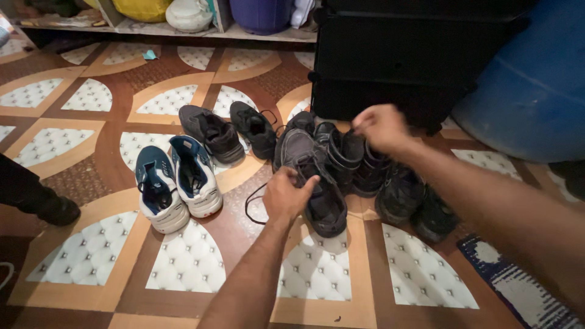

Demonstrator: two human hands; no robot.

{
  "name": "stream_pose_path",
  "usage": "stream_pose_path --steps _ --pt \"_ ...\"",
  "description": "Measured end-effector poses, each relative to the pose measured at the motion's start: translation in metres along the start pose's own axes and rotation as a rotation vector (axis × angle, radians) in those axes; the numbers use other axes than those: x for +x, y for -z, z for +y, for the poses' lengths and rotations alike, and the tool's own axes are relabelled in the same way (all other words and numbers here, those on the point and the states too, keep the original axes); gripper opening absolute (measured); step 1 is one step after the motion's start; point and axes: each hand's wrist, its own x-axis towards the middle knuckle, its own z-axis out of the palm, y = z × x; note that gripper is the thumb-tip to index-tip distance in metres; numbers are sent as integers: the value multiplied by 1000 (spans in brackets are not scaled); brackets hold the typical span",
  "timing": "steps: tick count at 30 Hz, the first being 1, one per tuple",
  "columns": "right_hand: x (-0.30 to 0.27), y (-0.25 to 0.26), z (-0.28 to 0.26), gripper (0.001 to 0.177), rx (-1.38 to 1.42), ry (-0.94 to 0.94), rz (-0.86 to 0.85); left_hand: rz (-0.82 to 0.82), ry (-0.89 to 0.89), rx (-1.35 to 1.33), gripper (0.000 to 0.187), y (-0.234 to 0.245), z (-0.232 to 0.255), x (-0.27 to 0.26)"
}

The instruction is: The person unlaces a pair of dark grey shoes, removes the laces, and then re-laces the shoes by threading the laces through the eyelets and tying them. The person repeats this process for a second pair of dark shoes.

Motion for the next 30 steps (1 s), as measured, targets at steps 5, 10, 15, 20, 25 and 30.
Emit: stream_pose_path --steps 5,10,15,20,25,30 --pt "-18 -61 -14 19 -23 290 -181 -31 70 -35 42 -22 -11 2" --pt "-36 -95 -10 14 -86 289 -264 88 77 -235 26 -48 -46 11" --pt "-55 -112 -15 14 -101 228 -258 30 192 -404 19 -56 -74 19" --pt "-64 -124 -25 15 -161 169 -169 46 143 -416 20 -61 -82 24" --pt "-68 -132 -34 15 -194 97 -98 29 159 -422 20 -59 -79 23" --pt "-69 -134 -38 16 -240 74 -78 -2 183 -398 22 -55 -78 20"
